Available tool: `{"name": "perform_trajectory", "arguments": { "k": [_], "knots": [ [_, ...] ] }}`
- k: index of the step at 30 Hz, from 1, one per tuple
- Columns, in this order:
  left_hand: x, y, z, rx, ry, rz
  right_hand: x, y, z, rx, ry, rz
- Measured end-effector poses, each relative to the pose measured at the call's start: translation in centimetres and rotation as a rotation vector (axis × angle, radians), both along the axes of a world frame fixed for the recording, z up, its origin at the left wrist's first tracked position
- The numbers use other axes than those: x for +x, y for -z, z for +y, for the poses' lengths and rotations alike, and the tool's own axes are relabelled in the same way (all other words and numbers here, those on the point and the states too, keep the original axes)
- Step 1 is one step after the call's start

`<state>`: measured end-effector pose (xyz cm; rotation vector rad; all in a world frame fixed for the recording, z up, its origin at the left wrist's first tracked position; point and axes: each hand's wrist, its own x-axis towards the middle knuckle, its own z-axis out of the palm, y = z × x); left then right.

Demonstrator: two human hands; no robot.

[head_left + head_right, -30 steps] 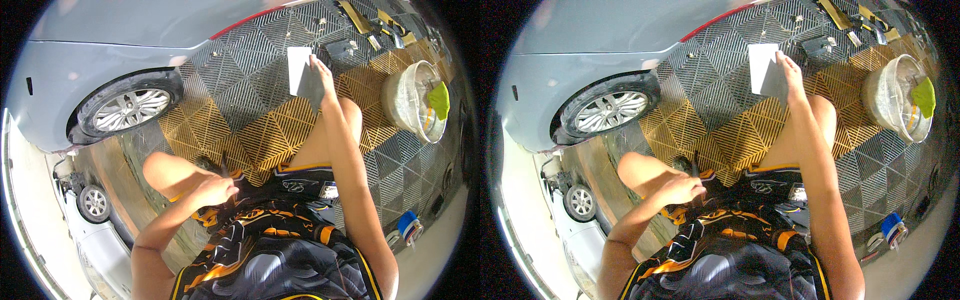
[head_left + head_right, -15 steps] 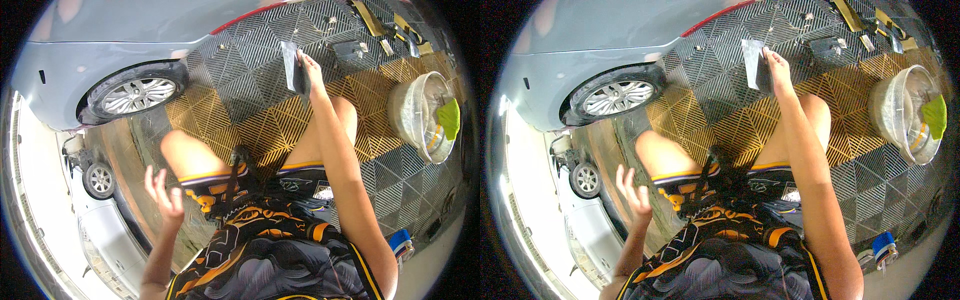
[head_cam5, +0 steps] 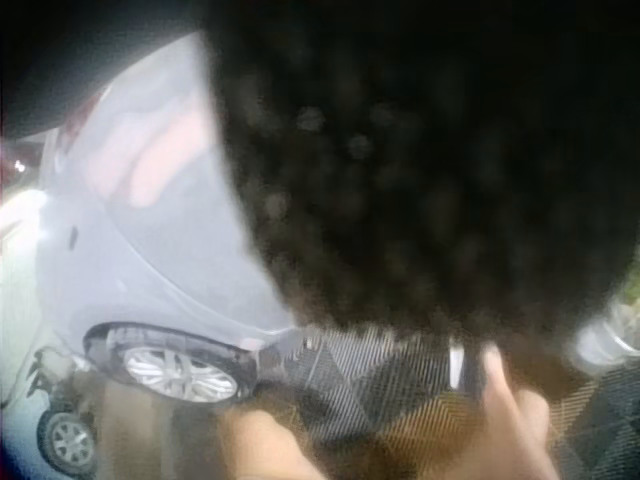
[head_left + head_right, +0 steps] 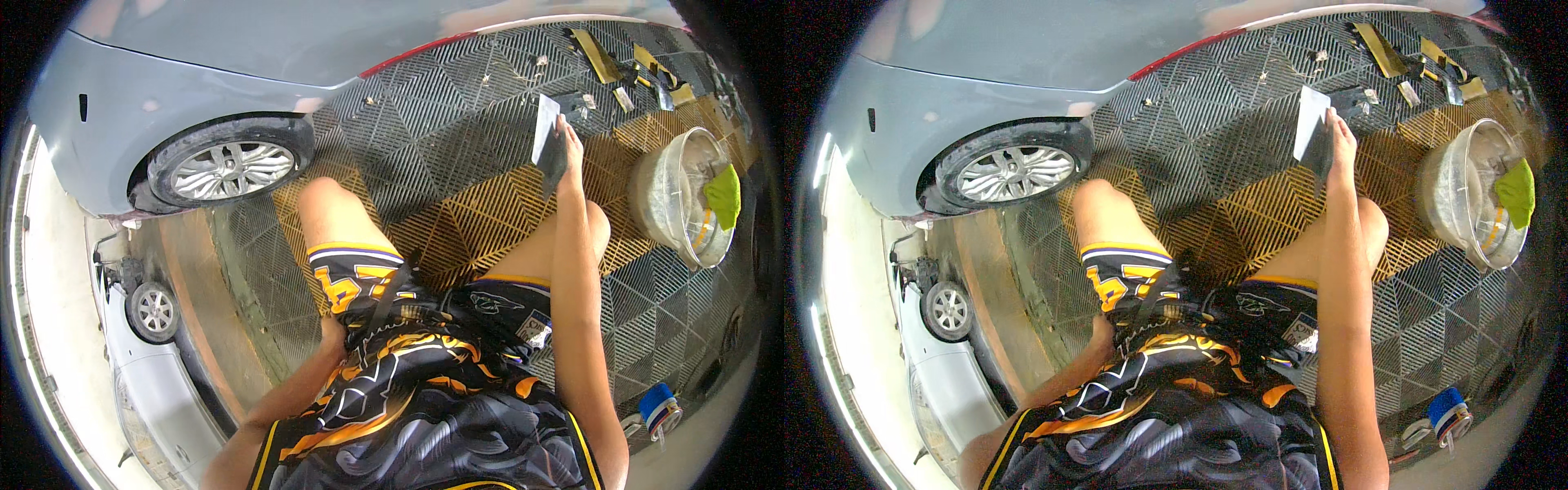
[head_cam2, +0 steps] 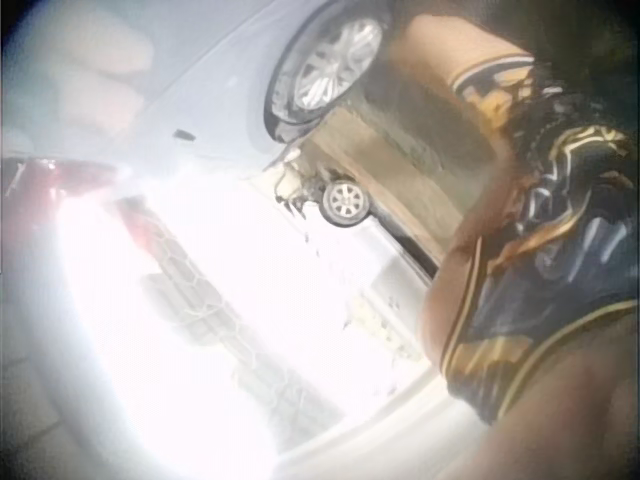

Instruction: The person sands the front fender of a red car using a sanding block. They repeatedly rub the block over the gray primed area, pause to wipe the surface with a cloth, and continue sanding along the wheel arch and side panel.

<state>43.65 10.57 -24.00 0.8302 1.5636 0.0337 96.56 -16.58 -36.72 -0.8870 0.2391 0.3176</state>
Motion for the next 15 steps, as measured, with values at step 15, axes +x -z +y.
{"name": "perform_trajectory", "arguments": {
  "k": [15],
  "knots": [
    [13.7,-8.3,9.9,1.274,1.108,-0.075,-7.1,-7.7,-0.8,-0.292,-0.087,-0.069]
  ]
}}
